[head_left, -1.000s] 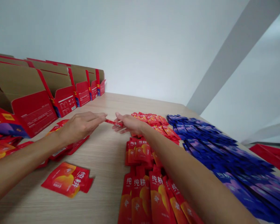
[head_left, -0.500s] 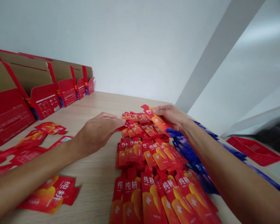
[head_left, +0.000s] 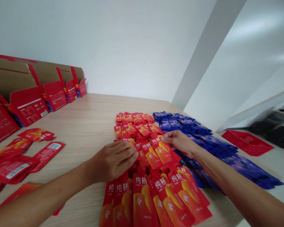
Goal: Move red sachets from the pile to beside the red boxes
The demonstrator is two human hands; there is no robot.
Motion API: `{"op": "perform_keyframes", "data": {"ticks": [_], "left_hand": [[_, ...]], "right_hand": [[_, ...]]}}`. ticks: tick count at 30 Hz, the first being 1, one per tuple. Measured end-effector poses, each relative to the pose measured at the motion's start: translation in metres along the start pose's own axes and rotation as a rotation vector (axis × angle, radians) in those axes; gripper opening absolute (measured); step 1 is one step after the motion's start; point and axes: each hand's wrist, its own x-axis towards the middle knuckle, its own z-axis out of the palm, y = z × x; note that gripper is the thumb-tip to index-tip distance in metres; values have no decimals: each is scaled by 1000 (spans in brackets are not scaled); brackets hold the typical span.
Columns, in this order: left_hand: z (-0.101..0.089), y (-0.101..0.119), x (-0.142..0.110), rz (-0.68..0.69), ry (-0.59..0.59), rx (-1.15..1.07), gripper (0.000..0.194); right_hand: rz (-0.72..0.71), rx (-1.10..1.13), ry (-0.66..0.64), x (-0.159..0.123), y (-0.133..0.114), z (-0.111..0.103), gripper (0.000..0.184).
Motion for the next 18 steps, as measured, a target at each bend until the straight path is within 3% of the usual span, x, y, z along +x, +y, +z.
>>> {"op": "perform_keyframes", "data": {"ticks": [9, 13, 15, 18], "left_hand": [[12, 18, 14, -22, -33, 0, 15], [17, 21, 7, -7, -158, -76, 11], [16, 21, 3, -60, -238, -160, 9], [3, 15, 0, -175, -333, -234, 21]], "right_hand": [[-19, -144, 107, 0, 7, 7, 51], [-54, -279, 149, 0, 11, 7, 41], [-100, -385, 172, -1, 10, 6, 31], [-172, -541, 194, -7, 6, 5, 23]]}}
